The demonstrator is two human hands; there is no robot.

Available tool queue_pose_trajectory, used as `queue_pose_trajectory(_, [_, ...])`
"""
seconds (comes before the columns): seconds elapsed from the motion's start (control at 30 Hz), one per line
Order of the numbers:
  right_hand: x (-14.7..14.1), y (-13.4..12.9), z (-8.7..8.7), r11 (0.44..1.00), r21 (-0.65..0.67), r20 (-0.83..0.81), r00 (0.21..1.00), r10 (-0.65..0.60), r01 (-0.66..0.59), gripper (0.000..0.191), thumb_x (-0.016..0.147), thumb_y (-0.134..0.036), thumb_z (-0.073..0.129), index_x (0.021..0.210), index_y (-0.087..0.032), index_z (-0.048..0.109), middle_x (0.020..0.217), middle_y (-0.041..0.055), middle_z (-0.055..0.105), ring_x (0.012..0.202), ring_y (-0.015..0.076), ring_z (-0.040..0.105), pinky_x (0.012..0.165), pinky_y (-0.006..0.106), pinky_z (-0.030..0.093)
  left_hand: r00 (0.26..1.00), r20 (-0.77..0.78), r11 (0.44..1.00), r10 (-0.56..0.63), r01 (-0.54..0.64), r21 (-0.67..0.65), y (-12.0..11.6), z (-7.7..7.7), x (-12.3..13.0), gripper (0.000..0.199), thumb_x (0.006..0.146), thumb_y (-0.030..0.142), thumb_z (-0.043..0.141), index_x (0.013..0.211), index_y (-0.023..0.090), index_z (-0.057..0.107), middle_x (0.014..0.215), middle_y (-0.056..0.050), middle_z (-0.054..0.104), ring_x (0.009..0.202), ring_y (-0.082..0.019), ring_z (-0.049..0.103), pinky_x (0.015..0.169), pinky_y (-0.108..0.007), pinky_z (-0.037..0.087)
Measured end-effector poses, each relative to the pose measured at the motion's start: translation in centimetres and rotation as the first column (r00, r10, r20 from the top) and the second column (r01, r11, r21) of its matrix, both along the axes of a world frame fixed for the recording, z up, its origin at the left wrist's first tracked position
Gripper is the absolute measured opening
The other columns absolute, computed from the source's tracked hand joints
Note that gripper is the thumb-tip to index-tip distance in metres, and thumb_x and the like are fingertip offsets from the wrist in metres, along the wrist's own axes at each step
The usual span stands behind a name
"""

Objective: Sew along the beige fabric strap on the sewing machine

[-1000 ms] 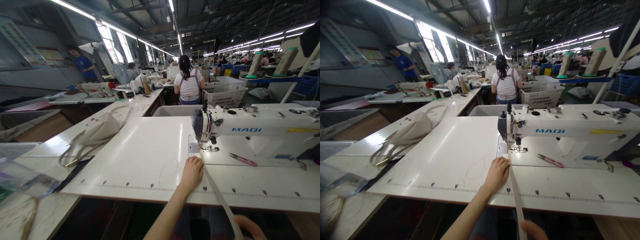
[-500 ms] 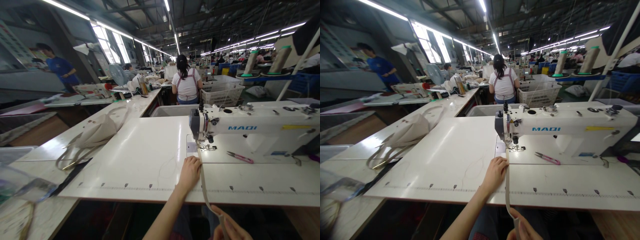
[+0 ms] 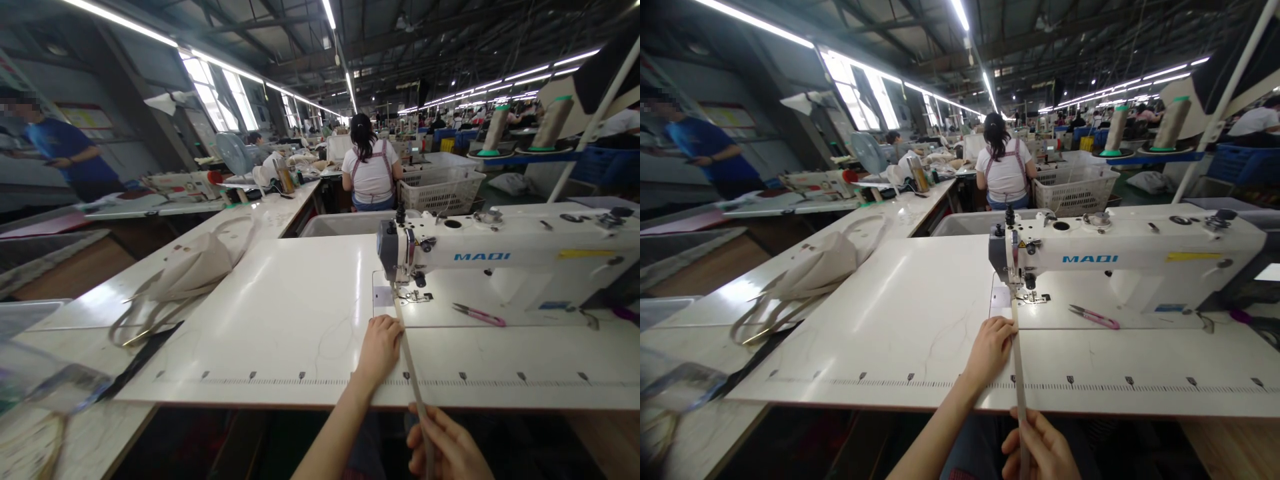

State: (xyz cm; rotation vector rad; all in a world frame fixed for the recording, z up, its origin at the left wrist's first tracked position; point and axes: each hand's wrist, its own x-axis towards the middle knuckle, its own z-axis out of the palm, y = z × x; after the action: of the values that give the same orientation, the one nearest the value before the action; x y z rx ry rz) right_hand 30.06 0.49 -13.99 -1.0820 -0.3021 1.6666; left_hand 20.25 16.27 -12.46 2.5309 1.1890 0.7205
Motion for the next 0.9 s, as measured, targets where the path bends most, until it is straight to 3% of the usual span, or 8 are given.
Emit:
queue_pose_trajectory(0.13, [0.1, 0.5, 1.0, 1.0, -0.018, -0.052, 0.999, 0.016, -0.017, 0.05, 0.066, -0.048, 0.072, 0.099, -0.011, 0.063, 0.06, 0.0006, 0.064, 0.047, 0.012, 0.059, 0.051, 0.026, 0.051, 1.0, 0.024, 1.0, -0.004, 0.005, -0.013, 0.1, -0.3, 0.1, 0.02, 0.083, 0.008, 0.046, 0.09, 0.018, 0.062, 0.1, -0.005, 0.063, 0.099, -0.019, 0.052, 0.091, -0.039, 0.041])
queue_pose_trajectory(0.3, [0.0, 0.2, 1.5, 0.989, -0.124, -0.316, 0.948, 0.032, -0.075, 0.04, 0.069, -0.044, 0.071, 0.091, -0.011, 0.066, 0.053, -0.002, 0.062, 0.037, 0.0077, 0.051, 0.044, 0.023, 0.046, 0.999, 0.043, 1.0, -0.005, 0.006, -0.017, 0.1, -0.6, 0.1, 0.022, 0.08, 0.005, 0.047, 0.085, 0.018, 0.064, 0.096, -0.004, 0.065, 0.096, -0.02, 0.054, 0.088, -0.038, 0.041])
queue_pose_trajectory(0.4, [-0.4, -0.2, 1.2, 0.986, -0.135, -0.385, 0.922, 0.041, -0.1, 0.04, 0.066, -0.043, 0.074, 0.089, -0.011, 0.067, 0.052, -0.0023, 0.063, 0.036, 0.0072, 0.051, 0.046, 0.023, 0.047, 0.999, 0.046, 1.0, -0.004, 0.005, -0.013, 0.1, -0.5, 0.1, 0.023, 0.079, 0.004, 0.048, 0.084, 0.018, 0.065, 0.094, -0.004, 0.065, 0.095, -0.019, 0.054, 0.087, -0.037, 0.041])
queue_pose_trajectory(0.5, [-0.6, -0.5, 0.8, 0.994, -0.035, -0.328, 0.941, 0.082, -0.099, 0.044, 0.067, -0.048, 0.072, 0.09, -0.011, 0.067, 0.054, 0.0004, 0.065, 0.045, 0.0114, 0.059, 0.056, 0.027, 0.05, 0.999, 0.05, 1.0, -0.001, 0.001, -0.005, 0.0, -0.4, 0.0, 0.024, 0.078, 0.003, 0.048, 0.084, 0.018, 0.065, 0.091, -0.003, 0.066, 0.093, -0.018, 0.055, 0.086, -0.035, 0.041])
queue_pose_trajectory(0.6, [-0.6, -0.6, 0.7, 0.994, 0.013, -0.208, 0.972, 0.11, -0.109, 0.049, 0.067, -0.055, 0.068, 0.086, -0.01, 0.067, 0.056, 0.0042, 0.068, 0.053, 0.0152, 0.064, 0.054, 0.024, 0.048, 0.999, 0.049, 1.0, 0.0, 0.0, 0.003, 0.0, -0.3, 0.0, 0.024, 0.078, 0.002, 0.048, 0.083, 0.018, 0.066, 0.088, -0.002, 0.067, 0.09, -0.017, 0.055, 0.084, -0.034, 0.042])
queue_pose_trajectory(0.77, [-0.6, -0.8, 0.4, 0.981, -0.101, -0.133, 0.979, 0.153, -0.166, 0.057, 0.059, -0.06, 0.071, 0.085, -0.01, 0.063, 0.05, 0.0033, 0.066, 0.038, 0.0139, 0.059, 0.039, 0.021, 0.042, 1.0, 0.017, 1.0, 0.007, -0.007, 0.008, -0.1, -0.3, -0.1, 0.025, 0.077, 0.001, 0.048, 0.081, 0.018, 0.066, 0.085, -0.002, 0.067, 0.087, -0.017, 0.056, 0.082, -0.034, 0.042])
queue_pose_trajectory(0.9, [-0.3, -1.1, 0.2, 0.989, -0.013, -0.162, 0.976, 0.144, -0.148, 0.055, 0.068, -0.059, 0.065, 0.093, -0.009, 0.061, 0.051, 0.0038, 0.066, 0.038, 0.013, 0.058, 0.04, 0.021, 0.041, 0.999, -0.031, 1.0, 0.011, -0.01, 0.011, 0.2, -0.2, 0.1, 0.024, 0.079, 0.003, 0.048, 0.083, 0.018, 0.066, 0.089, -0.001, 0.067, 0.09, -0.016, 0.056, 0.086, -0.032, 0.042])
